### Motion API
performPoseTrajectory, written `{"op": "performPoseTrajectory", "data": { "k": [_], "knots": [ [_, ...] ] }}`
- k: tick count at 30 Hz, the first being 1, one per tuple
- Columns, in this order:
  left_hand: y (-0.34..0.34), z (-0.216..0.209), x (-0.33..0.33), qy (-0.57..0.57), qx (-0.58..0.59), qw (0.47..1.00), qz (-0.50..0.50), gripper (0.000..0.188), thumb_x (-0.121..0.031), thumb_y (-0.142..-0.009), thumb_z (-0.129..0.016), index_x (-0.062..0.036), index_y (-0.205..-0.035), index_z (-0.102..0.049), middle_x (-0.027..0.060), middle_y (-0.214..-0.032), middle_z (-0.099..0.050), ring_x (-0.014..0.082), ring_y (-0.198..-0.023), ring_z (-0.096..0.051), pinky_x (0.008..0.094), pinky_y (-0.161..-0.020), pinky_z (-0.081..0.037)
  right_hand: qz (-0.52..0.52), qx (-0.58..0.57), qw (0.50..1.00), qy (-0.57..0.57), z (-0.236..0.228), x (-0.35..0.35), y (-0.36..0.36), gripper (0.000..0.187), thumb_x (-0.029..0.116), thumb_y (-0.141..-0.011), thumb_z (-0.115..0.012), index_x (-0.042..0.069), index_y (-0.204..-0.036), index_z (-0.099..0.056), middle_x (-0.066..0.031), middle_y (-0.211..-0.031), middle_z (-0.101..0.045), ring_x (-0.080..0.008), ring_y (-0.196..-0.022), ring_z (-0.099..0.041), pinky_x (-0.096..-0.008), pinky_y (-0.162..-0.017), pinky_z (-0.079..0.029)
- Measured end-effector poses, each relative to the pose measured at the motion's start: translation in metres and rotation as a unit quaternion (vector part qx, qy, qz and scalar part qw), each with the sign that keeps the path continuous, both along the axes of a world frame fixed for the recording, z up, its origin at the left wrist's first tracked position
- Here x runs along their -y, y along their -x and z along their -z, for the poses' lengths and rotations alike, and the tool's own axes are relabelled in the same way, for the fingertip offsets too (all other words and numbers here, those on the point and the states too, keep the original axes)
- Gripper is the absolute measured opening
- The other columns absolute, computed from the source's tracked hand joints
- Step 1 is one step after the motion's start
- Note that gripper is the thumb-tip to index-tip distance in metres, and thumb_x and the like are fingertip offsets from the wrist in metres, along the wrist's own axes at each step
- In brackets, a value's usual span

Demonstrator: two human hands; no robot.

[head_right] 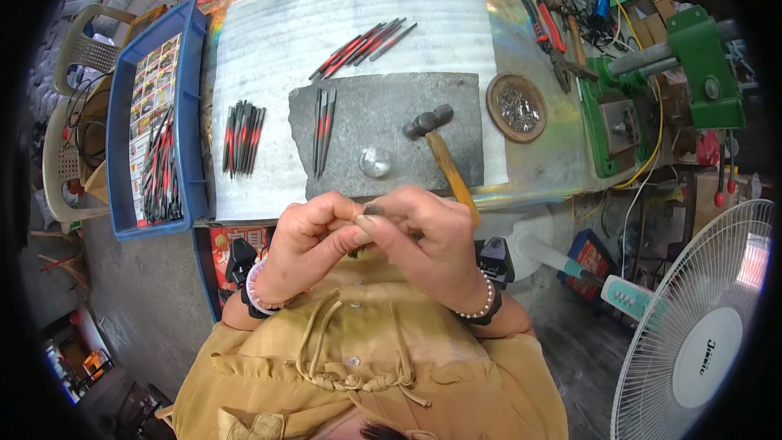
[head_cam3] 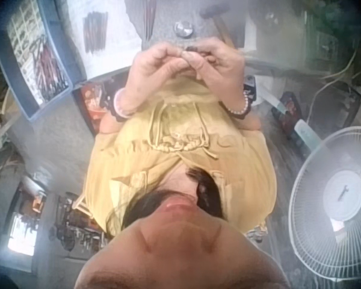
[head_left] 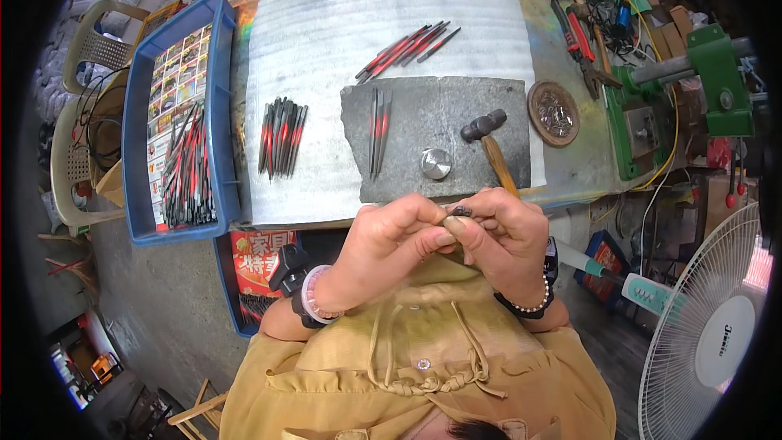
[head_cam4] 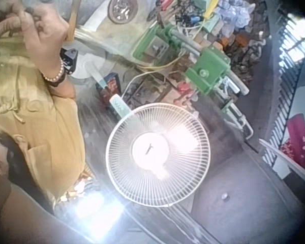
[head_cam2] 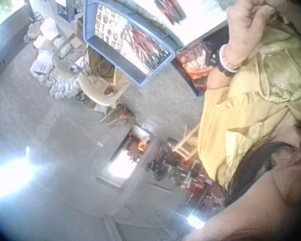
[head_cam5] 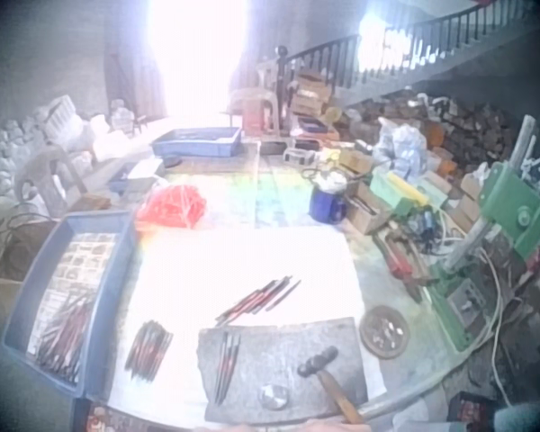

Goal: The person repeatedly picks up small metal pins with red markings, places them on a metal anvil, and strikes them with a hammer. They occasionally inspect the pins and place them into a blue bin. The person continues this repetitive process throughout the clip.

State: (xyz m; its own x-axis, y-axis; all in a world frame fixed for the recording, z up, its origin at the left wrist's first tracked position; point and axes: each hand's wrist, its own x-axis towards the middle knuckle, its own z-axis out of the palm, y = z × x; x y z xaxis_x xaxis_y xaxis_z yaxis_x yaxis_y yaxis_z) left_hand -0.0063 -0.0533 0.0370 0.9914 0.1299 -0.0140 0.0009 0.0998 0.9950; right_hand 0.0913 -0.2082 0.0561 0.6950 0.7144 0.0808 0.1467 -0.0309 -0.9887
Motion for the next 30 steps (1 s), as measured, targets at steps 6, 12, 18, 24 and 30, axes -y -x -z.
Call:
{"op": "performPoseTrajectory", "data": {
  "k": [6, 12, 18, 24, 30],
  "knots": [
    [0.001, -0.004, -0.003, 0.002, -0.027, 0.999, 0.018, 0.009, -0.006, -0.094, -0.062, 0.0015, -0.096, -0.058, 0.0062, -0.079, -0.07, 0.009, -0.074, -0.066, 0.0232, -0.068, -0.053, 0.015, -0.084, 0.995, 0.043, -0.004, -0.002, 0.001, 0.012, 0.006, -0.089, -0.067, -0.002, -0.082, -0.061, -0.008, -0.073, -0.069, -0.0108, -0.061, -0.068, -0.0213, -0.051, -0.049],
    [-0.004, -0.003, -0.009, 0.244, -0.141, 0.957, 0.065, 0.012, -0.008, -0.098, -0.057, 0.0035, -0.098, -0.054, 0.0106, -0.091, -0.067, 0.0136, -0.082, -0.065, 0.0264, -0.073, -0.054, 0.021, -0.339, 0.941, 0.007, 0.004, -0.012, -0.008, 0.016, 0.003, -0.091, -0.061, 0.005, -0.077, -0.053, -0.0029, -0.069, -0.062, -0.0075, -0.052, -0.059, -0.0197, -0.045, -0.045],
    [-0.017, 0.003, -0.019, 0.314, -0.201, 0.926, 0.065, 0.017, -0.013, -0.099, -0.056, 0.0025, -0.105, -0.054, 0.0169, -0.096, -0.069, 0.0196, -0.083, -0.071, 0.025, -0.068, -0.058, 0.005, -0.357, 0.934, -0.017, 0.028, -0.022, -0.025, 0.02, 0.011, -0.092, -0.064, 0.007, -0.075, -0.054, 0.0033, -0.057, -0.05, -0.0017, -0.044, -0.037, -0.0192, -0.04, -0.027],
    [-0.022, 0.008, -0.026, 0.386, -0.21, 0.895, 0.075, 0.019, -0.015, -0.098, -0.056, 0.0033, -0.104, -0.054, 0.0207, -0.1, -0.069, 0.0265, -0.088, -0.072, 0.0291, -0.072, -0.062, 0.01, -0.406, 0.913, -0.043, 0.041, -0.026, -0.033, 0.015, 0.01, -0.092, -0.064, 0.005, -0.079, -0.057, 0.0025, -0.057, -0.049, -0.0027, -0.041, -0.035, -0.019, -0.038, -0.026],
    [-0.024, 0.015, -0.028, 0.434, -0.215, 0.871, 0.081, 0.019, -0.015, -0.098, -0.056, 0.0033, -0.104, -0.055, 0.0217, -0.101, -0.068, 0.0271, -0.088, -0.072, 0.031, -0.075, -0.062, 0.008, -0.415, 0.908, -0.056, 0.041, -0.029, -0.032, 0.018, 0.01, -0.092, -0.064, 0.006, -0.077, -0.055, 0.0023, -0.059, -0.049, -0.002, -0.042, -0.036, -0.0185, -0.038, -0.026]
  ]
}}
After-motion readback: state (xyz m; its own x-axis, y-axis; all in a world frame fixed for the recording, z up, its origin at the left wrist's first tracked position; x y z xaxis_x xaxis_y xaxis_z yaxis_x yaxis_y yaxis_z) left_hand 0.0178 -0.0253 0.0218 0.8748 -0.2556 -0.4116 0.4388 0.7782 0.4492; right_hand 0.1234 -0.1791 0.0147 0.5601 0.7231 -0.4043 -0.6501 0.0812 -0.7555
